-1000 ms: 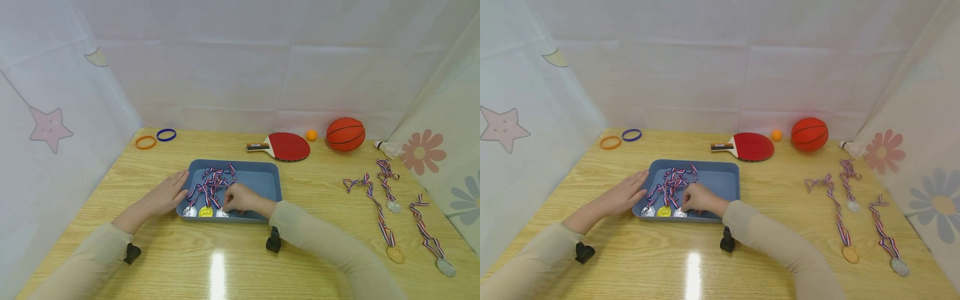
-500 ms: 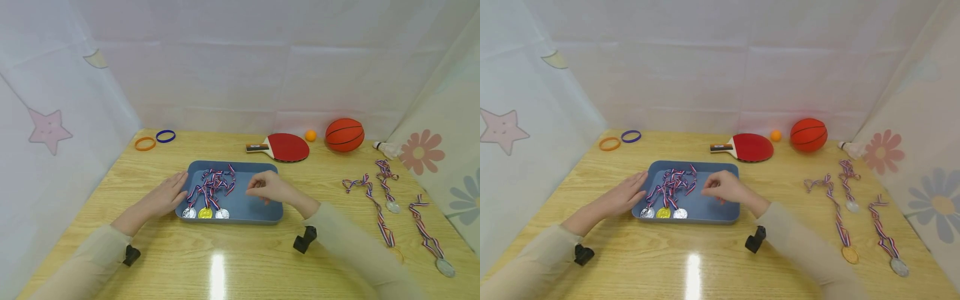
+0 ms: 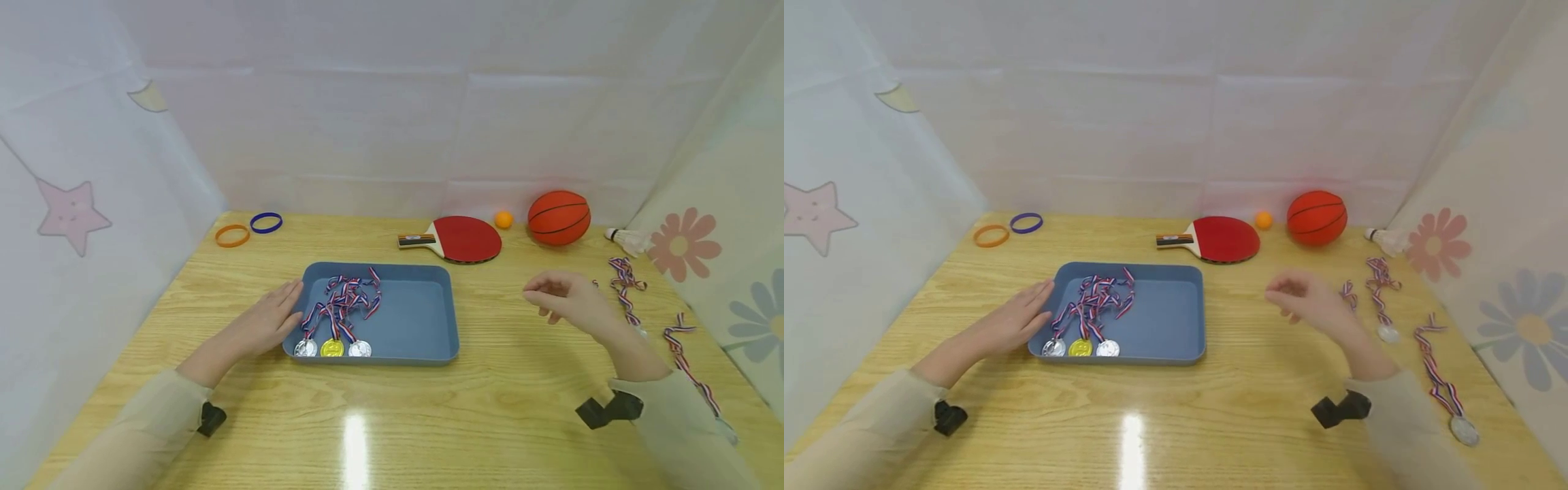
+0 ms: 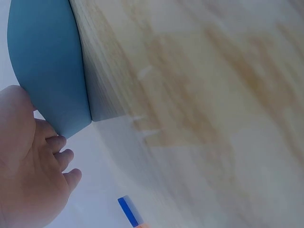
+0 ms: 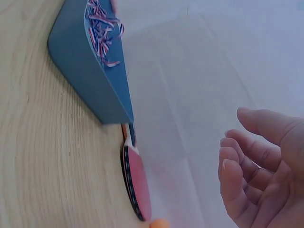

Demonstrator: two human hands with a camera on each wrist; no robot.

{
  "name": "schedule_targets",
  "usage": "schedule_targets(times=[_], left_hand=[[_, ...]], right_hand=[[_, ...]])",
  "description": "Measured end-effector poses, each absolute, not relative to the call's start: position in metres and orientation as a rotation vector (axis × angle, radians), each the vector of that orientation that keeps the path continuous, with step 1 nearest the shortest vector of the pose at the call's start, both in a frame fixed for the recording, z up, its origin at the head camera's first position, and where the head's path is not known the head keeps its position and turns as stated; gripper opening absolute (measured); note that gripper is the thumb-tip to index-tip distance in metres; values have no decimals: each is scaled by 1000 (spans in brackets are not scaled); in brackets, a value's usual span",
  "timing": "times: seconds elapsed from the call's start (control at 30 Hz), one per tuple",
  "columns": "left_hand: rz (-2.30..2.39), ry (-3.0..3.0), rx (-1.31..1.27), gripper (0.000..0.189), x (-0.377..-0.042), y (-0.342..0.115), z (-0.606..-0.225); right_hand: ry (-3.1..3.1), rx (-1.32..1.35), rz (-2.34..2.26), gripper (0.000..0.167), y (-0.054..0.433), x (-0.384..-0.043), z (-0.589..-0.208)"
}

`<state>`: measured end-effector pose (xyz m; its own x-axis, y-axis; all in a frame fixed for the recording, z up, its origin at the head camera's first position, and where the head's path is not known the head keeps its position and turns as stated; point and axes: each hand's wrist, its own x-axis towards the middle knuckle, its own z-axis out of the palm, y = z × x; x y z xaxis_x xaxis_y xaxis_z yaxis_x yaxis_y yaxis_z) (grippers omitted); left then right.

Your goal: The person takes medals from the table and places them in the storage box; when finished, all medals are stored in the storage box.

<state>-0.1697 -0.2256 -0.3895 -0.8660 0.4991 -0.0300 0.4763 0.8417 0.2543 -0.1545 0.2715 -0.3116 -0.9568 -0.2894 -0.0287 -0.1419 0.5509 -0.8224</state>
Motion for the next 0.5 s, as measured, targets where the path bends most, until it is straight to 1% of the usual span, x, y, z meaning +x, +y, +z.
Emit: schedule_targets(times=[0.17,0.5], left_hand=[[362,2923,772,58,-169,-226,-388],[348,2928,785,58,-170,-226,-388]], right_hand=[[2717,-244,-1274,38,316,-143,-326],[2701,-97,-1145,43,383,-121,-363]])
